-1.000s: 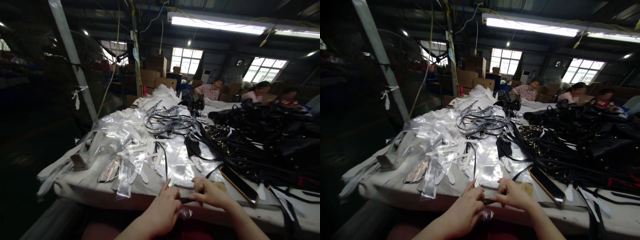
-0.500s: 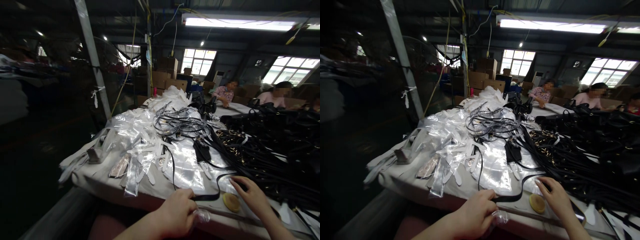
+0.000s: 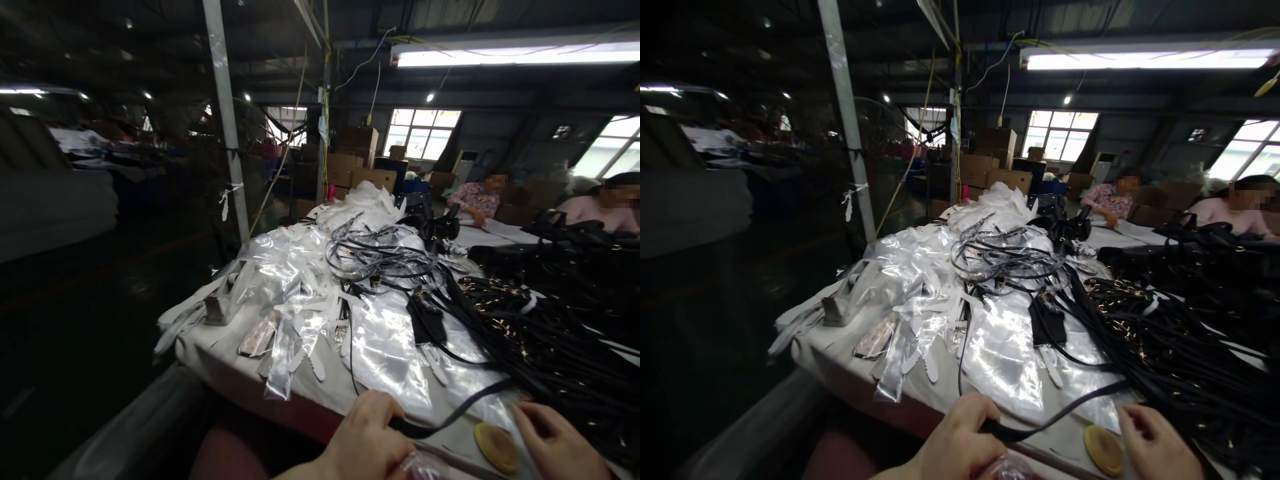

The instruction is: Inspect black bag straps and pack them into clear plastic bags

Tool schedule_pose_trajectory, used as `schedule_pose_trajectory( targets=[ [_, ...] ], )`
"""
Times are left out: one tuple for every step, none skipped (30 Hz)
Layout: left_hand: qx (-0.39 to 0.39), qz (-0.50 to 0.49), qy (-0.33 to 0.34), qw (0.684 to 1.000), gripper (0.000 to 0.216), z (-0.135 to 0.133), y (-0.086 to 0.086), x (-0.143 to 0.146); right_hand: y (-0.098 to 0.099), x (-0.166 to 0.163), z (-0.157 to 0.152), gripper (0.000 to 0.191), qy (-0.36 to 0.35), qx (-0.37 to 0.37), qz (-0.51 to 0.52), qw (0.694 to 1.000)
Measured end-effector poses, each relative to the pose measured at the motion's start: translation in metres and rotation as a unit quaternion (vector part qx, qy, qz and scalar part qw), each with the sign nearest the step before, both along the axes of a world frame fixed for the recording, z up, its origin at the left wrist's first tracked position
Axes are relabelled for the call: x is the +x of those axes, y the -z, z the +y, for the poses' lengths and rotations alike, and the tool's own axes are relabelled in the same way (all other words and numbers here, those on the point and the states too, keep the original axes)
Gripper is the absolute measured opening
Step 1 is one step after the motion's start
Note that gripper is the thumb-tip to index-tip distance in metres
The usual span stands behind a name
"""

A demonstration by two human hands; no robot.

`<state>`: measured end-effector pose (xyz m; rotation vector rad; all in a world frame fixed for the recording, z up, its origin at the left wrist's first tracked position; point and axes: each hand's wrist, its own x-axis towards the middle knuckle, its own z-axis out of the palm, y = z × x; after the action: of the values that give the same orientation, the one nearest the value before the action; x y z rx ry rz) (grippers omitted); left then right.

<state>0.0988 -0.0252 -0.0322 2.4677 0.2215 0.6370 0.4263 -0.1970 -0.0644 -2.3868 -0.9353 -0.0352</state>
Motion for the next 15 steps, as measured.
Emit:
schedule_pose_trajectory(
  targets=[
    [-0.001, -0.014, -0.005, 1.0, 0.018, -0.002, -0.002, 0.0, -0.013, -0.029, 0.006, 0.039, -0.086, 0.006, 0.125, 0.988],
    [-0.001, -0.025, -0.003, 1.0, 0.019, -0.004, -0.003, 0.001, -0.025, -0.06, 0.012, 0.039, -0.177, 0.007, 0.243, 0.954],
    [0.001, -0.031, 0.007, 0.999, 0.021, -0.006, -0.004, 0.002, -0.035, -0.091, 0.018, 0.047, -0.269, -0.001, 0.363, 0.892],
    [0.006, -0.038, 0.023, 0.999, 0.022, -0.007, -0.005, 0.003, -0.043, -0.119, 0.025, 0.057, -0.313, 0.019, 0.467, 0.827],
    [0.015, -0.044, 0.043, 0.998, 0.023, -0.008, -0.006, 0.004, -0.049, -0.142, 0.032, 0.052, -0.309, 0.041, 0.547, 0.777],
    [0.027, -0.049, 0.063, 0.996, 0.024, -0.008, -0.007, 0.005, -0.054, -0.158, 0.04, 0.044, -0.294, 0.066, 0.564, 0.769],
    [0.04, -0.054, 0.075, 0.995, 0.025, -0.007, -0.008, 0.006, -0.057, -0.166, 0.049, 0.042, -0.276, 0.091, 0.575, 0.765],
    [0.05, -0.061, 0.079, 0.994, 0.026, -0.005, -0.011, 0.005, -0.059, -0.167, 0.058, 0.042, -0.248, 0.126, 0.582, 0.764],
    [0.054, -0.064, 0.074, 0.994, 0.027, -0.002, -0.015, 0.004, -0.062, -0.16, 0.066, 0.042, -0.21, 0.174, 0.575, 0.772],
    [0.051, -0.06, 0.065, 0.995, 0.027, 0.002, -0.02, 0.002, -0.066, -0.146, 0.074, 0.04, -0.171, 0.227, 0.561, 0.778],
    [0.042, -0.053, 0.054, 0.996, 0.026, 0.005, -0.025, -0.001, -0.072, -0.129, 0.081, 0.036, -0.13, 0.286, 0.536, 0.784],
    [0.03, -0.047, 0.045, 0.997, 0.025, 0.009, -0.031, -0.005, -0.079, -0.108, 0.088, 0.033, -0.104, 0.325, 0.51, 0.789],
    [0.021, -0.04, 0.039, 0.998, 0.024, 0.012, -0.037, -0.009, -0.088, -0.086, 0.094, 0.03, -0.089, 0.349, 0.49, 0.794],
    [0.016, -0.033, 0.034, 0.999, 0.023, 0.014, -0.042, -0.014, -0.099, -0.064, 0.099, 0.028, -0.078, 0.366, 0.472, 0.799],
    [0.014, -0.031, 0.029, 0.999, 0.022, 0.016, -0.047, -0.018, -0.112, -0.043, 0.103, 0.027, -0.072, 0.379, 0.452, 0.804]
  ],
)
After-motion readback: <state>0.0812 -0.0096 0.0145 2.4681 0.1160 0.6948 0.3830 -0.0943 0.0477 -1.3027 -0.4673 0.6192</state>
